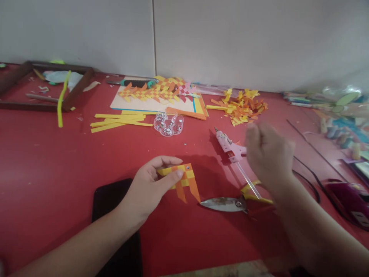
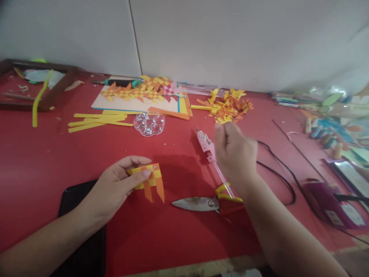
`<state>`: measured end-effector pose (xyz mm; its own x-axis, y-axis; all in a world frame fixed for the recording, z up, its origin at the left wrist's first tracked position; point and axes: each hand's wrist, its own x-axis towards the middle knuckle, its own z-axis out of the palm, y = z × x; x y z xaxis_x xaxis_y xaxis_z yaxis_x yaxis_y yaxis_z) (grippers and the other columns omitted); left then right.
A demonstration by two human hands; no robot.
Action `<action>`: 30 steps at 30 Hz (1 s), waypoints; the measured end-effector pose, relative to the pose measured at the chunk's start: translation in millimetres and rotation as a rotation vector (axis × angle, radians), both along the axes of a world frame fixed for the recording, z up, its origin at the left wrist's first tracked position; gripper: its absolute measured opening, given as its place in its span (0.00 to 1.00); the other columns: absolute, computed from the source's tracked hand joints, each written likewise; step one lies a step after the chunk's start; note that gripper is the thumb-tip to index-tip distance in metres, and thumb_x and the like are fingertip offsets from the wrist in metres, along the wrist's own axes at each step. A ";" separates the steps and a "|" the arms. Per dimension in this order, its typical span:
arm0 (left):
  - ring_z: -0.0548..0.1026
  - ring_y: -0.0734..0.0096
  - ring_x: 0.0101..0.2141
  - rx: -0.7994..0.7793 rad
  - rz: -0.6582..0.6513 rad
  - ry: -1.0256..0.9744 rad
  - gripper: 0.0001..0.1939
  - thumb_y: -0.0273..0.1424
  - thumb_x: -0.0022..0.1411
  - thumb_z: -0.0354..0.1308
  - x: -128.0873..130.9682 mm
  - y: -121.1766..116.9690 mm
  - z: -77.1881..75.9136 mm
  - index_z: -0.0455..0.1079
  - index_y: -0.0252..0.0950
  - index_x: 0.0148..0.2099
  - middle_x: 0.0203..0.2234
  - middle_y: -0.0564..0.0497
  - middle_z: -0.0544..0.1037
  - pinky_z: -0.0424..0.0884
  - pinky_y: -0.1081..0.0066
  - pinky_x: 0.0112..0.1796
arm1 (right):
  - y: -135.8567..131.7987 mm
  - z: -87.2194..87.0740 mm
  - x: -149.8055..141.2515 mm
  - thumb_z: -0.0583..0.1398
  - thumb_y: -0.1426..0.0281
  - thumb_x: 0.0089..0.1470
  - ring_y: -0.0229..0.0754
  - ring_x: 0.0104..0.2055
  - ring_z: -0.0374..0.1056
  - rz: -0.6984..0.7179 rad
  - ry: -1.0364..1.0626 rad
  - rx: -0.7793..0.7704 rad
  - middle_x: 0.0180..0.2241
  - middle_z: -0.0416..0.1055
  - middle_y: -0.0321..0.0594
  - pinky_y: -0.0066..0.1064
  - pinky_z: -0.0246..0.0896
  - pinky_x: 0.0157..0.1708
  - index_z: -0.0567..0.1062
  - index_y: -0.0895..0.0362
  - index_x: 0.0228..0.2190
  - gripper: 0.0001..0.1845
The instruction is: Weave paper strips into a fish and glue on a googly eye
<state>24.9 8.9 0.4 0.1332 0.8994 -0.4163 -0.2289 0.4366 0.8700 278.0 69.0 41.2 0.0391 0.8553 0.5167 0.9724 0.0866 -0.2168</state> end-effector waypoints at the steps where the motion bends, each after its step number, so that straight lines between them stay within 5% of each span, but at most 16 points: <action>1: 0.74 0.80 0.29 -0.011 0.007 -0.012 0.17 0.38 0.52 0.72 -0.2 0.3 -0.8 0.75 0.39 0.42 0.30 0.55 0.79 0.69 0.80 0.31 | 4.7 3.5 9.5 0.52 0.61 0.64 0.38 0.18 0.51 -0.057 0.007 0.016 0.15 0.54 0.32 0.32 0.41 0.23 0.54 0.51 0.20 0.21; 3: 0.74 0.79 0.30 -0.019 0.011 -0.030 0.18 0.39 0.52 0.72 -0.6 0.5 -2.7 0.74 0.38 0.42 0.30 0.55 0.79 0.68 0.80 0.32 | 14.2 7.1 29.0 0.52 0.63 0.64 0.42 0.23 0.62 -0.096 0.034 0.039 0.21 0.67 0.39 0.34 0.50 0.25 0.63 0.51 0.24 0.16; 5: 0.74 0.78 0.31 -0.012 -0.001 -0.045 0.18 0.39 0.53 0.72 -0.9 0.3 -4.6 0.74 0.38 0.43 0.30 0.55 0.79 0.68 0.79 0.33 | 21.3 5.9 43.2 0.54 0.70 0.61 0.51 0.44 0.72 -0.011 0.044 0.021 0.44 0.76 0.48 0.38 0.63 0.36 0.71 0.52 0.42 0.09; 6: 0.74 0.78 0.31 -0.004 -0.013 -0.060 0.18 0.40 0.53 0.71 -1.0 0.1 -5.3 0.73 0.38 0.43 0.30 0.55 0.78 0.68 0.78 0.34 | 22.8 4.1 46.1 0.55 0.73 0.59 0.53 0.55 0.68 0.058 0.057 0.004 0.55 0.71 0.47 0.41 0.66 0.43 0.69 0.51 0.52 0.19; 8: 0.74 0.79 0.31 0.010 -0.048 -0.108 0.17 0.40 0.56 0.70 -0.8 -0.3 -5.8 0.73 0.39 0.44 0.31 0.55 0.78 0.68 0.78 0.35 | 20.2 0.3 41.0 0.58 0.74 0.56 0.54 0.62 0.63 0.212 0.144 -0.046 0.63 0.64 0.44 0.44 0.67 0.50 0.65 0.50 0.60 0.30; 11: 0.74 0.79 0.31 -0.004 -0.157 -0.223 0.18 0.39 0.58 0.69 0.1 -0.7 -3.2 0.70 0.39 0.47 0.31 0.55 0.78 0.69 0.78 0.37 | 3.2 -0.8 11.3 0.60 0.70 0.59 0.45 0.47 0.75 0.516 0.352 -0.277 0.47 0.78 0.42 0.38 0.72 0.46 0.77 0.52 0.48 0.15; 14: 0.75 0.78 0.31 0.005 -0.252 -0.297 0.20 0.36 0.59 0.68 1.0 -1.4 2.0 0.67 0.40 0.51 0.34 0.53 0.78 0.70 0.77 0.36 | -18.2 1.9 -22.4 0.65 0.69 0.57 0.39 0.41 0.75 0.820 0.459 -0.410 0.39 0.79 0.39 0.31 0.72 0.43 0.80 0.52 0.40 0.08; 17: 0.75 0.77 0.34 0.078 -0.249 -0.292 0.22 0.33 0.59 0.68 1.6 -2.3 5.1 0.65 0.43 0.54 0.40 0.52 0.76 0.70 0.77 0.35 | -31.2 0.8 -39.6 0.64 0.72 0.57 0.35 0.38 0.74 0.965 0.602 -0.488 0.37 0.77 0.38 0.25 0.71 0.40 0.81 0.52 0.38 0.06; 21: 0.76 0.73 0.40 0.112 -0.247 -0.239 0.25 0.35 0.58 0.69 2.2 -3.4 3.2 0.64 0.45 0.55 0.47 0.51 0.74 0.72 0.73 0.40 | -34.0 -5.2 -40.3 0.64 0.72 0.58 0.33 0.38 0.73 0.967 0.676 -0.537 0.37 0.75 0.37 0.25 0.69 0.41 0.81 0.53 0.34 0.04; 26: 0.75 0.63 0.48 0.060 -0.173 -0.207 0.22 0.51 0.63 0.57 2.1 -3.8 3.7 0.73 0.37 0.45 0.44 0.46 0.77 0.67 0.63 0.53 | -33.1 -6.2 -37.1 0.62 0.70 0.60 0.36 0.36 0.74 0.819 0.643 -0.639 0.34 0.78 0.37 0.27 0.69 0.39 0.79 0.54 0.34 0.05; 30: 0.77 0.65 0.41 0.162 -0.255 -0.107 0.23 0.51 0.55 0.66 1.2 -5.0 8.9 0.74 0.37 0.42 0.39 0.48 0.79 0.71 0.68 0.44 | -38.2 -7.0 -42.2 0.63 0.68 0.58 0.37 0.34 0.75 0.715 0.583 -0.586 0.33 0.79 0.36 0.27 0.69 0.37 0.80 0.53 0.35 0.04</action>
